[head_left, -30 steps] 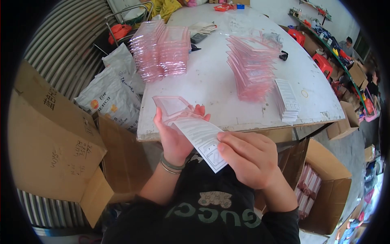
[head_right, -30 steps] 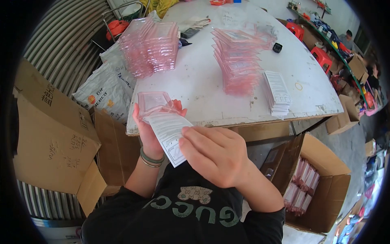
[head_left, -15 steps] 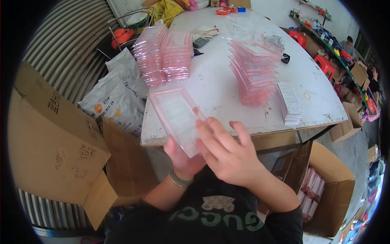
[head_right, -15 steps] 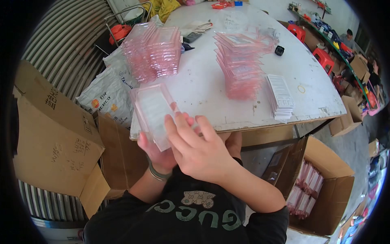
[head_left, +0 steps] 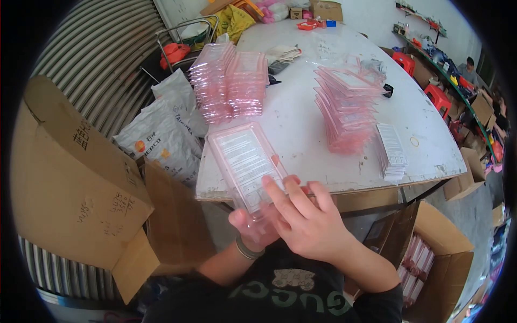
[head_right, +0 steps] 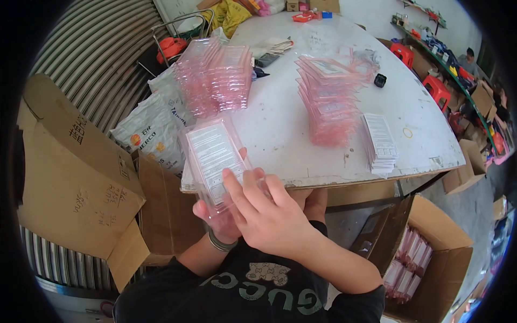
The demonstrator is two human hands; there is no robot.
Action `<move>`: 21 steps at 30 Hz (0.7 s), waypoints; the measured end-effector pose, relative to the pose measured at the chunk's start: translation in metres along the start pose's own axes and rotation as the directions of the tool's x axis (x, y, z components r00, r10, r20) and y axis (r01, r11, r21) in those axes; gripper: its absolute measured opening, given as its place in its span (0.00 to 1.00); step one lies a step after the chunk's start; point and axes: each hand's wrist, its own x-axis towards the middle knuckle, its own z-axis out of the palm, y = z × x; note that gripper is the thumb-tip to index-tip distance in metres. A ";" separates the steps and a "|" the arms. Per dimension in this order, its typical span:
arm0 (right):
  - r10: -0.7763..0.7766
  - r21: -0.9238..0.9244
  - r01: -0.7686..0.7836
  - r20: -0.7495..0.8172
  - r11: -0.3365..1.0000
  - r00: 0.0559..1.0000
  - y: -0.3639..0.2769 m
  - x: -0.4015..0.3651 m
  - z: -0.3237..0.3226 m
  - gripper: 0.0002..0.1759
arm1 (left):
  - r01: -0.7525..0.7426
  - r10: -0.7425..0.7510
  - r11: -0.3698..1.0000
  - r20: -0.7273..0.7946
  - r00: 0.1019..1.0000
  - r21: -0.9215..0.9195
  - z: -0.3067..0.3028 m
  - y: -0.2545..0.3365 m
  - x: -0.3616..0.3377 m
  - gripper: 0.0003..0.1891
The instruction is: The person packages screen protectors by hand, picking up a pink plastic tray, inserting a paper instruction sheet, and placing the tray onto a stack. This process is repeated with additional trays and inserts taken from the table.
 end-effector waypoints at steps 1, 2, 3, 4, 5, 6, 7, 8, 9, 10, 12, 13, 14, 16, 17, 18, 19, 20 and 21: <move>-0.013 0.157 0.022 -0.062 0.987 0.998 0.001 -0.002 -0.003 0.17 | 0.008 -0.008 1.000 -0.051 0.999 -0.010 -0.003 0.004 0.000 0.59; -0.014 0.304 0.052 -0.125 0.951 0.992 0.002 -0.004 -0.007 0.19 | -0.016 0.009 0.992 -0.061 0.998 -0.121 -0.012 0.005 0.004 0.58; -0.009 0.439 0.091 -0.186 0.894 0.982 0.005 -0.005 -0.009 0.20 | -0.041 0.025 0.971 -0.070 0.997 -0.234 -0.016 0.004 0.009 0.57; 0.041 0.365 0.010 -0.132 0.931 0.990 0.006 -0.003 -0.009 0.22 | -0.054 0.035 0.991 -0.148 0.988 -0.125 -0.014 -0.001 0.009 0.56; 0.101 0.286 -0.073 -0.082 0.955 0.992 0.007 0.000 -0.007 0.23 | -0.052 0.048 0.999 -0.226 0.973 -0.013 -0.010 -0.006 0.004 0.56; 0.166 0.200 -0.154 -0.041 0.968 0.985 0.009 0.002 -0.004 0.25 | -0.039 0.068 0.994 -0.298 0.952 0.102 -0.006 -0.009 0.003 0.55; 0.108 0.233 -0.091 -0.060 0.968 0.992 0.018 -0.003 0.006 0.25 | 0.040 -0.023 0.989 -0.116 0.993 0.143 0.002 -0.008 0.012 0.53; 0.172 0.243 -0.163 -0.016 0.956 0.985 0.027 -0.006 0.001 0.25 | 0.074 -0.070 0.992 -0.047 0.996 0.100 -0.002 -0.007 0.016 0.53; 0.232 0.249 -0.232 0.029 0.940 0.972 0.036 -0.004 -0.010 0.24 | 0.109 -0.110 0.992 0.024 0.994 0.058 -0.010 -0.005 0.019 0.53; 0.236 0.216 -0.224 -0.033 0.950 0.971 0.053 -0.005 -0.016 0.24 | 0.149 -0.150 0.989 0.091 0.985 0.017 -0.017 0.000 0.021 0.53; 0.159 0.088 -0.141 -0.263 0.986 0.952 0.102 -0.005 -0.026 0.23 | 0.185 -0.174 0.943 -0.064 0.983 0.276 -0.021 0.016 0.024 0.49; 0.165 0.000 -0.172 -0.274 0.985 0.948 0.125 0.004 -0.035 0.22 | 0.234 -0.177 0.863 -0.165 0.970 0.448 -0.018 0.026 0.024 0.47; 0.170 -0.089 -0.203 -0.287 0.975 0.943 0.147 0.013 -0.044 0.22 | 0.288 -0.158 0.747 -0.261 0.952 0.599 -0.017 0.033 0.024 0.46; 0.191 -0.145 -0.237 -0.276 0.960 0.942 0.195 0.022 -0.042 0.22 | 0.332 -0.154 0.799 -0.364 0.919 0.500 -0.033 0.034 0.015 0.36; 0.242 -0.142 -0.278 -0.225 0.950 0.944 0.218 0.023 -0.034 0.23 | 0.361 -0.174 0.803 -0.394 0.903 0.473 -0.038 0.036 0.011 0.34; 0.292 -0.138 -0.317 -0.174 0.938 0.940 0.239 0.022 -0.022 0.23 | 0.390 -0.193 0.806 -0.425 0.884 0.446 -0.042 0.036 0.008 0.33; 0.342 -0.134 -0.356 -0.122 0.925 0.932 0.248 0.019 -0.015 0.24 | 0.400 -0.191 0.796 -0.438 0.878 0.455 -0.042 0.035 0.005 0.31; 0.335 -0.106 -0.341 -0.069 0.934 0.940 0.254 0.011 -0.009 0.25 | 0.409 -0.188 0.786 -0.452 0.872 0.464 -0.043 0.034 0.003 0.30; 0.324 -0.077 -0.324 -0.018 0.943 0.946 0.253 0.012 -0.008 0.25 | 0.417 -0.181 0.775 -0.465 0.867 0.474 -0.044 0.034 0.004 0.28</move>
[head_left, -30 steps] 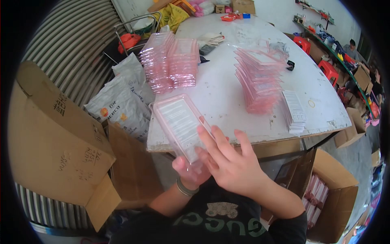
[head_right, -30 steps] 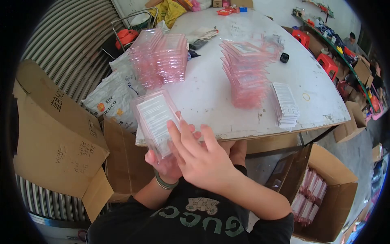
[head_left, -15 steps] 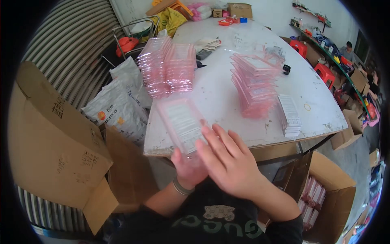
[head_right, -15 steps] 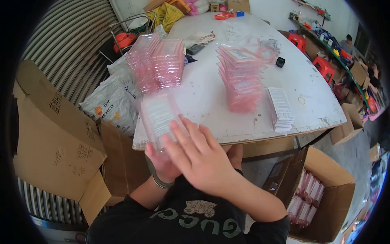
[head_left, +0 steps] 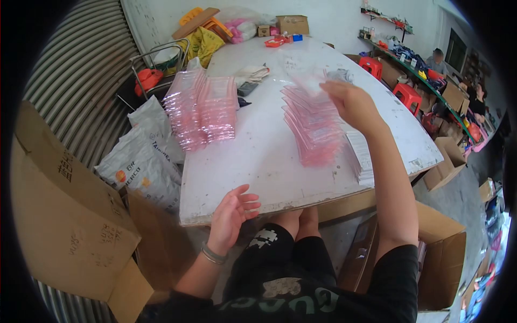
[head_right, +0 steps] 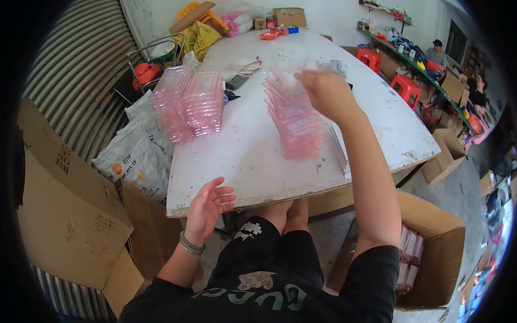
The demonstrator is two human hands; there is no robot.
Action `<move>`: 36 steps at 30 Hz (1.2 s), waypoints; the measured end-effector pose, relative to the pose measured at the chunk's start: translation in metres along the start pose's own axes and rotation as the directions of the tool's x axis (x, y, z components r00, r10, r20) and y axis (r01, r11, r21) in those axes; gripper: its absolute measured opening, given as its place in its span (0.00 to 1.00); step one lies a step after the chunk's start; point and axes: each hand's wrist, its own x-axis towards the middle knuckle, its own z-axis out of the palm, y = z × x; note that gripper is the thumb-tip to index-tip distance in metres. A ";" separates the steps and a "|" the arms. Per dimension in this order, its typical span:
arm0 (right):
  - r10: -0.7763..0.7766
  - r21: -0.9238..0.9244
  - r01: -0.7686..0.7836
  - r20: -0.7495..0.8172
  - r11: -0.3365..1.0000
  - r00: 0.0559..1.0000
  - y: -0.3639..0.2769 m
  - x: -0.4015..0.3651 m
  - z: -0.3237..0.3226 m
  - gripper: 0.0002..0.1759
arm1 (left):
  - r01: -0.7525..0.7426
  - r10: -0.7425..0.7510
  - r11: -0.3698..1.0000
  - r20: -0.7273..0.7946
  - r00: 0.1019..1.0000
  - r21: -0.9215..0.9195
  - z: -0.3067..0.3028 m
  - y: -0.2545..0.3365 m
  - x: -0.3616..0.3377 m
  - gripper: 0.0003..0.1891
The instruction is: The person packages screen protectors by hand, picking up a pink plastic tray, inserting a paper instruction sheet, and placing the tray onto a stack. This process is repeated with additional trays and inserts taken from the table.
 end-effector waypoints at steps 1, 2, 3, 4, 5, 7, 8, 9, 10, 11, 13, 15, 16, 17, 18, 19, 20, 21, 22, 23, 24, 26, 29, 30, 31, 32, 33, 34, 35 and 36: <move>-0.019 0.032 0.018 0.050 0.999 0.999 -0.001 0.001 0.000 0.26 | 0.007 -0.007 0.999 0.007 1.000 0.034 -0.002 0.002 0.002 0.27; -0.020 0.078 0.021 -0.024 0.997 1.000 -0.001 -0.001 -0.003 0.26 | 0.014 -0.015 0.998 0.011 1.000 0.067 -0.006 0.005 0.003 0.25; -0.017 0.124 0.029 -0.097 0.992 0.995 -0.002 -0.007 -0.008 0.26 | 0.020 -0.022 0.995 0.014 1.000 0.100 -0.010 0.008 0.006 0.24; -0.010 0.170 0.040 -0.170 0.985 0.985 -0.010 -0.011 -0.016 0.27 | -0.123 0.116 0.956 0.041 0.992 0.266 -0.016 0.013 0.015 0.22; 0.033 0.197 0.014 -0.234 0.980 0.972 -0.019 -0.019 -0.023 0.26 | -0.257 0.242 0.871 0.090 0.966 0.419 -0.024 0.021 0.031 0.22; 0.115 0.249 -0.025 -0.357 0.968 0.927 -0.041 -0.041 -0.035 0.25 | -0.493 0.502 0.481 0.233 0.833 0.725 -0.030 0.055 0.069 0.21; 0.199 0.334 -0.089 -0.313 0.938 0.929 -0.053 -0.061 -0.030 0.23 | -0.536 0.608 0.168 0.341 0.717 0.828 -0.027 0.078 0.092 0.21; 0.276 0.409 -0.151 -0.265 0.900 0.924 -0.063 -0.087 -0.018 0.22 | -0.519 0.659 -0.071 0.431 0.617 0.852 -0.026 0.095 0.119 0.21; 0.272 0.429 -0.179 -0.165 0.885 0.948 -0.087 -0.108 -0.005 0.19 | -0.461 0.673 -0.305 0.531 0.515 0.834 -0.024 0.111 0.146 0.21; 0.265 0.443 -0.211 -0.064 0.871 0.962 -0.111 -0.128 0.009 0.16 | -0.368 0.660 -0.471 0.597 0.457 0.802 -0.028 0.122 0.177 0.20; 0.161 0.578 -0.145 0.025 0.803 0.987 -0.149 -0.172 0.046 0.13 | -0.176 0.520 -0.631 0.581 0.626 0.755 -0.033 0.131 0.219 0.18; 0.117 0.667 -0.151 0.096 0.729 0.989 -0.186 -0.217 0.086 0.10 | -0.010 0.249 -0.682 0.245 0.937 0.731 -0.031 0.141 0.243 0.15; 0.142 0.698 -0.211 0.156 0.684 0.977 -0.202 -0.229 0.087 0.10 | -0.029 0.224 -0.693 0.253 0.941 0.720 -0.032 0.143 0.249 0.14; 0.163 0.724 -0.272 0.218 0.634 0.962 -0.216 -0.237 0.087 0.09 | -0.047 0.198 -0.704 0.259 0.945 0.709 -0.033 0.142 0.252 0.12; 0.199 0.727 -0.309 0.237 0.613 0.951 -0.226 -0.245 0.090 0.09 | -0.064 0.174 -0.713 0.265 0.948 0.698 -0.034 0.143 0.254 0.11; 0.231 0.729 -0.344 0.255 0.593 0.939 -0.233 -0.249 0.093 0.08 | -0.066 0.231 -0.695 0.309 0.923 0.716 -0.036 0.146 0.255 0.11; 0.233 0.740 -0.342 0.251 0.579 0.939 -0.237 -0.251 0.093 0.09 | -0.070 0.285 -0.678 0.349 0.893 0.732 -0.041 0.150 0.254 0.10; 0.237 0.752 -0.345 0.253 0.562 0.938 -0.240 -0.252 0.091 0.09 | -0.078 0.332 -0.660 0.383 0.862 0.748 -0.039 0.154 0.246 0.10; 0.231 0.732 -0.354 0.269 0.582 0.935 -0.241 -0.252 0.090 0.07 | -0.111 0.424 -0.634 0.464 0.778 0.765 -0.037 0.155 0.238 0.09; 0.252 0.758 -0.370 0.274 0.537 0.928 -0.238 -0.252 0.089 0.09 | -0.148 0.509 -0.614 0.532 0.677 0.775 -0.035 0.157 0.229 0.09; 0.271 0.784 -0.382 0.279 0.489 0.921 -0.235 -0.251 0.090 0.11 | -0.185 0.585 -0.599 0.584 0.562 0.779 -0.028 0.162 0.212 0.08; 0.374 0.877 -0.437 0.344 0.200 0.861 -0.229 -0.237 0.090 0.15 | -0.274 0.550 -0.636 0.673 0.494 0.721 0.003 0.157 0.149 0.08; 0.455 0.814 -0.337 0.553 -0.474 0.698 -0.223 -0.188 0.074 0.23 | -0.613 0.226 -0.567 0.820 0.526 0.550 0.047 0.119 0.041 0.10; 0.429 0.746 -0.251 0.586 -0.617 0.687 -0.221 -0.170 0.066 0.25 | -0.744 0.168 -0.463 0.872 0.461 0.482 0.058 0.102 0.010 0.08; 0.398 0.650 -0.157 0.618 -0.743 0.678 -0.221 -0.158 0.062 0.28 | -0.757 0.082 -0.465 0.874 0.479 0.459 0.054 0.075 -0.012 0.09; 0.355 0.641 -0.221 0.642 -0.735 0.680 -0.223 -0.154 0.060 0.28 | -0.772 0.104 -0.378 0.852 0.513 0.510 0.053 0.052 -0.028 0.09; 0.312 0.629 -0.286 0.666 -0.723 0.677 -0.224 -0.152 0.059 0.28 | -0.778 0.124 -0.285 0.826 0.549 0.560 0.056 0.046 -0.038 0.10; 0.269 0.616 -0.350 0.690 -0.706 0.671 -0.224 -0.153 0.059 0.28 | -0.777 0.268 -0.172 0.787 0.555 0.606 0.049 0.049 -0.041 0.14; 0.251 0.598 -0.338 0.690 -0.727 0.679 -0.224 -0.155 0.060 0.28 | -0.775 0.404 -0.055 0.724 0.559 0.630 0.043 0.057 -0.040 0.18; 0.235 0.575 -0.325 0.692 -0.751 0.683 -0.225 -0.159 0.061 0.28 | -0.772 0.524 0.065 0.636 0.566 0.633 0.039 0.063 -0.043 0.23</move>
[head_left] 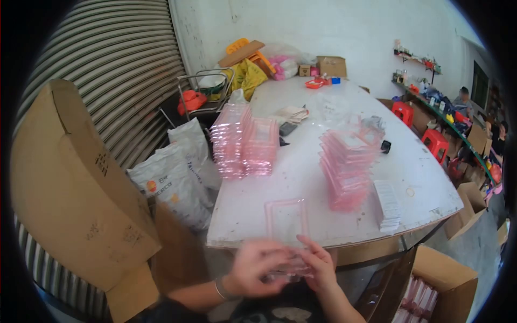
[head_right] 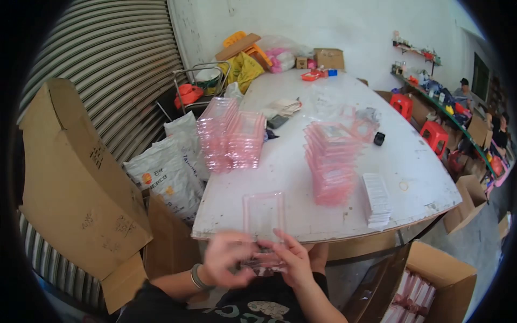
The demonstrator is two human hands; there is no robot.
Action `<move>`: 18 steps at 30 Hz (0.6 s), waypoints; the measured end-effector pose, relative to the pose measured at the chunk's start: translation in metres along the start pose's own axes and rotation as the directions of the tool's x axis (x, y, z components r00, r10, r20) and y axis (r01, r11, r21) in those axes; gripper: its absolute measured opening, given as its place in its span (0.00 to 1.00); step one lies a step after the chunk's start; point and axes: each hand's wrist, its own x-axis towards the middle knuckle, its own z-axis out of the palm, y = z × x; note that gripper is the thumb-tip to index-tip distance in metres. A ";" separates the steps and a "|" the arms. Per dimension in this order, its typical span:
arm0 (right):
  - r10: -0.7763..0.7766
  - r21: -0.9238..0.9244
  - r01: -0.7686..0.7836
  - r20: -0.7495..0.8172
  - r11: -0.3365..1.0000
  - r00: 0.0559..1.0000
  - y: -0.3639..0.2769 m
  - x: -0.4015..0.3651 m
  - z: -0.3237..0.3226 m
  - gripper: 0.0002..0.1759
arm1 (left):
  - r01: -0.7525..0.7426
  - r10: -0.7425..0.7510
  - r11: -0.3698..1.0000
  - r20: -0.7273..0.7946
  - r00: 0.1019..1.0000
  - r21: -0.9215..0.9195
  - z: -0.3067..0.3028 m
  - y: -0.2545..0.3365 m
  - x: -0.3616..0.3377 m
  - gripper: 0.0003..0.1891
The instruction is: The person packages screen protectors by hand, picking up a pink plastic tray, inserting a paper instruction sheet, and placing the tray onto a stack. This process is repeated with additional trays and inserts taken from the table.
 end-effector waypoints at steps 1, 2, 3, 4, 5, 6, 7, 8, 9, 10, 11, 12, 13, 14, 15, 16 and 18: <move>0.014 0.037 -0.014 0.006 0.999 1.000 0.003 -0.005 -0.003 0.28 | 0.205 -0.233 0.943 -0.082 0.969 -0.263 0.004 -0.004 -0.013 0.29; 0.058 0.129 -0.059 0.013 0.990 0.998 0.000 -0.007 -0.007 0.25 | 0.349 -0.463 0.783 -0.109 0.879 -0.515 0.016 -0.018 -0.035 0.36; 0.066 0.170 -0.077 0.071 0.982 0.995 0.004 -0.005 -0.010 0.24 | 0.412 -0.665 0.544 -0.076 0.743 -0.731 0.028 -0.030 -0.052 0.43; 0.073 0.205 -0.097 0.126 0.974 0.989 0.009 -0.003 -0.015 0.23 | 0.385 -0.818 0.252 0.017 0.574 -0.888 0.039 -0.037 -0.067 0.51; 0.079 0.237 -0.121 0.179 0.964 0.981 0.011 -0.003 -0.013 0.21 | 0.362 -0.770 0.040 0.202 0.605 -0.931 0.043 -0.031 -0.064 0.51; 0.126 0.090 -0.130 0.043 0.987 0.991 0.011 -0.002 0.002 0.17 | 0.338 -0.678 -0.178 0.365 0.638 -0.924 0.047 -0.023 -0.056 0.52; 0.143 0.125 -0.143 0.008 0.982 0.990 0.017 -0.003 0.001 0.16 | 0.319 -0.544 -0.392 0.497 0.676 -0.863 0.052 -0.017 -0.051 0.53; 0.151 0.158 -0.145 -0.027 0.977 0.988 0.023 0.000 -0.005 0.15 | 0.283 -0.547 -0.330 0.427 0.720 -0.900 0.057 -0.018 -0.049 0.54; 0.154 0.191 -0.140 -0.059 0.972 0.986 0.026 0.003 -0.009 0.14 | 0.260 -0.533 -0.330 0.406 0.742 -0.908 0.059 -0.023 -0.049 0.54; 0.061 0.087 -0.051 -0.120 0.995 0.991 0.027 0.003 -0.012 0.13 | 0.237 -0.518 -0.330 0.386 0.764 -0.914 0.061 -0.027 -0.050 0.54; -0.040 -0.020 0.037 -0.173 0.999 0.984 0.027 0.003 -0.015 0.12 | 0.218 -0.500 -0.332 0.368 0.784 -0.918 0.062 -0.031 -0.049 0.54; -0.145 -0.127 0.119 -0.215 0.985 0.966 0.028 0.001 -0.016 0.12 | 0.145 -0.587 -0.330 0.323 0.742 -0.933 0.059 -0.032 -0.042 0.54; -0.469 -0.460 0.363 -0.138 0.811 0.872 0.025 0.001 -0.011 0.13 | 0.074 -0.671 -0.320 0.281 0.686 -0.944 0.054 -0.031 -0.033 0.53; -0.706 -0.708 0.522 0.047 0.476 0.707 0.018 0.002 -0.003 0.15 | 0.004 -0.748 -0.301 0.238 0.620 -0.954 0.050 -0.033 -0.024 0.53; -0.809 -0.820 0.570 0.304 0.047 0.504 0.014 0.001 0.006 0.16 | -0.087 -0.791 -0.340 0.235 0.565 -0.936 0.046 -0.037 -0.016 0.50; -0.780 -0.804 0.593 0.400 -0.046 0.481 0.014 -0.006 0.016 0.26 | -0.180 -0.831 -0.366 0.234 0.505 -0.913 0.042 -0.041 -0.009 0.46; -0.647 -0.770 0.561 0.599 -0.304 0.472 0.009 -0.006 0.039 0.30 | -0.249 -0.885 -0.353 0.236 0.402 -0.902 0.037 -0.039 0.003 0.41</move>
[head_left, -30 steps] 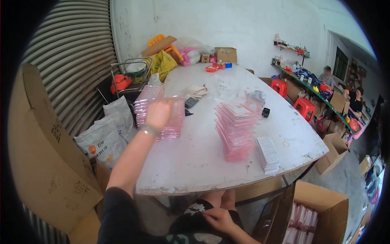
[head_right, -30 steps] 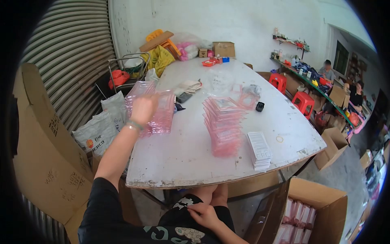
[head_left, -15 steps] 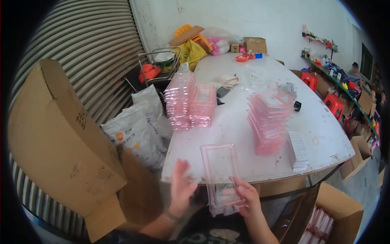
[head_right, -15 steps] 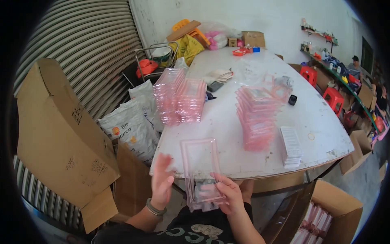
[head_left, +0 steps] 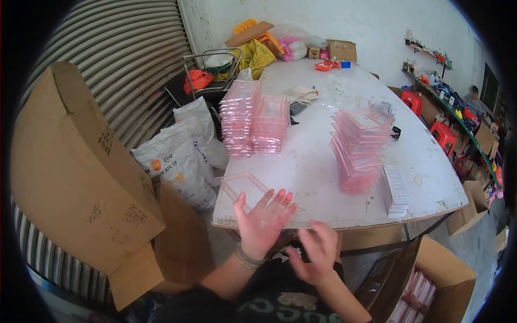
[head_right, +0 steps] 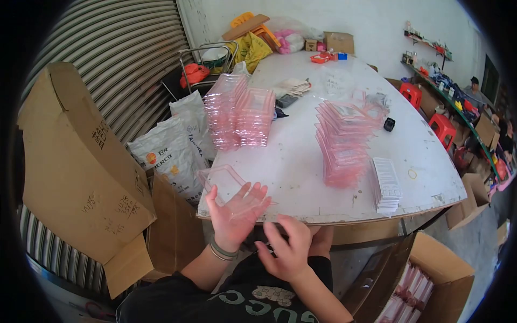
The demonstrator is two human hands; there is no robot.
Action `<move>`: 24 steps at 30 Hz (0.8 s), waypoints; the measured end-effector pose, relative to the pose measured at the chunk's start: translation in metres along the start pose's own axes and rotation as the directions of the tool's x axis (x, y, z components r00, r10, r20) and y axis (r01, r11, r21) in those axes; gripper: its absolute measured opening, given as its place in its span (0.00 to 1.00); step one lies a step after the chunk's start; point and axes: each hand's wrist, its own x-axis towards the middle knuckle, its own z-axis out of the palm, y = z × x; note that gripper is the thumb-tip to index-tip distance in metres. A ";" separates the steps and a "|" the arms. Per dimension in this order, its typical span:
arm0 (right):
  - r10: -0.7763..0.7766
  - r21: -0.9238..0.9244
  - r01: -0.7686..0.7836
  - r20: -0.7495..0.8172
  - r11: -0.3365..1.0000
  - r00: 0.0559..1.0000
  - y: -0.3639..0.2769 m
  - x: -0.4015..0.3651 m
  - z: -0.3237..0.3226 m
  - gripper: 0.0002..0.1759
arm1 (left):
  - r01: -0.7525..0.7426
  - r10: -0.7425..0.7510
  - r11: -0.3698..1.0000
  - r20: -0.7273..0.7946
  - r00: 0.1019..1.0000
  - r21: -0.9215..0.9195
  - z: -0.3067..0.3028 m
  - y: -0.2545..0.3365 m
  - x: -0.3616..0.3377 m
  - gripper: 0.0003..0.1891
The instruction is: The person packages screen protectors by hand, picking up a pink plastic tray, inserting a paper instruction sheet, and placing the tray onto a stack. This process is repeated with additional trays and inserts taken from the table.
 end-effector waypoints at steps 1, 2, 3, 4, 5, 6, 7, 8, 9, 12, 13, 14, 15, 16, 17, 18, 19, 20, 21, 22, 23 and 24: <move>-0.091 -0.094 0.098 0.076 0.991 0.993 -0.005 0.006 0.003 0.32 | 0.012 -0.012 1.000 -0.013 1.000 -0.013 0.002 -0.003 -0.003 0.41; -0.080 -0.144 0.096 0.110 0.985 0.991 -0.003 0.000 0.013 0.33 | 0.025 -0.026 0.999 -0.024 0.999 -0.029 0.003 -0.007 -0.006 0.42; -0.094 -0.151 0.107 0.089 0.983 0.992 -0.002 -0.002 0.016 0.32 | 0.039 -0.041 0.998 -0.037 0.999 -0.046 0.003 -0.009 -0.008 0.42; -0.110 -0.156 0.120 0.071 0.980 0.991 -0.001 -0.003 0.018 0.31 | 0.027 -0.029 0.998 -0.035 0.999 -0.051 0.001 -0.009 -0.007 0.42; -0.125 -0.160 0.133 0.056 0.978 0.991 -0.001 -0.003 0.019 0.30 | 0.014 -0.016 0.998 -0.036 0.999 -0.058 -0.002 -0.007 -0.005 0.42; -0.137 -0.153 0.146 0.065 0.977 0.988 -0.001 -0.004 0.019 0.29 | 0.002 -0.004 0.998 -0.041 0.999 -0.064 -0.005 -0.006 -0.005 0.42; -0.147 -0.145 0.157 0.075 0.977 0.986 -0.002 -0.003 0.019 0.29 | 0.004 -0.005 0.999 -0.030 1.000 -0.048 -0.009 -0.006 -0.004 0.45; -0.156 -0.135 0.167 0.085 0.977 0.984 -0.003 -0.003 0.018 0.29 | 0.004 -0.005 0.999 -0.020 1.000 -0.033 -0.012 -0.006 -0.004 0.48; -0.142 -0.111 0.151 0.085 0.982 0.986 -0.004 -0.003 0.017 0.28 | 0.003 -0.004 1.000 -0.007 1.000 -0.018 -0.013 -0.006 -0.004 0.50; -0.113 -0.051 0.117 0.078 0.992 0.991 -0.005 0.004 0.014 0.26 | 0.010 -0.013 0.999 -0.064 0.998 -0.049 -0.005 -0.008 -0.008 0.42; -0.103 -0.038 0.106 0.074 0.994 0.992 -0.006 0.005 0.013 0.26 | 0.008 -0.010 0.999 -0.054 0.998 -0.051 -0.004 -0.008 -0.007 0.42; -0.093 -0.025 0.095 0.072 0.995 0.993 -0.006 0.005 0.012 0.26 | 0.005 -0.008 0.999 -0.046 0.999 -0.053 -0.004 -0.007 -0.006 0.42; -0.062 0.014 0.061 0.077 0.998 0.995 -0.006 0.006 0.011 0.26 | 0.004 -0.006 0.998 -0.039 0.999 -0.056 -0.004 -0.008 -0.006 0.42; -0.032 0.053 0.028 0.082 0.998 0.996 -0.006 0.007 0.011 0.27 | -0.002 0.000 0.999 -0.044 0.999 -0.047 -0.004 -0.009 -0.007 0.42; -0.003 0.092 -0.005 0.087 0.996 0.996 -0.005 0.009 0.011 0.28 | -0.009 0.007 0.999 -0.046 0.999 -0.038 -0.004 -0.009 -0.007 0.43; 0.000 0.076 -0.011 0.137 0.997 0.991 -0.005 0.012 0.008 0.29 | -0.016 0.015 0.999 -0.049 0.999 -0.029 -0.004 -0.010 -0.008 0.43; 0.005 0.061 -0.017 0.186 0.998 0.982 -0.005 0.017 0.002 0.30 | -0.012 0.010 0.999 -0.055 0.998 -0.031 -0.004 -0.010 -0.008 0.43; 0.011 0.046 -0.022 0.235 0.999 0.972 -0.004 0.018 -0.002 0.31 | -0.008 0.006 0.999 -0.061 0.998 -0.033 -0.006 -0.011 -0.008 0.43; 0.000 0.077 -0.020 0.251 0.997 0.968 -0.002 0.017 -0.002 0.31 | -0.005 0.002 0.999 -0.067 0.998 -0.034 -0.007 -0.012 -0.007 0.43; -0.012 0.107 -0.017 0.267 0.994 0.964 0.002 0.015 -0.002 0.31 | -0.018 0.016 0.999 -0.060 0.998 -0.032 -0.007 -0.011 -0.007 0.43; -0.024 0.135 -0.015 0.282 0.991 0.959 0.005 0.014 -0.003 0.31 | -0.031 0.029 0.999 -0.052 0.998 -0.031 -0.008 -0.010 -0.007 0.43; -0.021 0.224 -0.045 0.280 0.974 0.960 0.006 0.015 -0.004 0.32 | -0.042 0.041 0.999 -0.042 0.998 -0.029 -0.007 -0.010 -0.007 0.43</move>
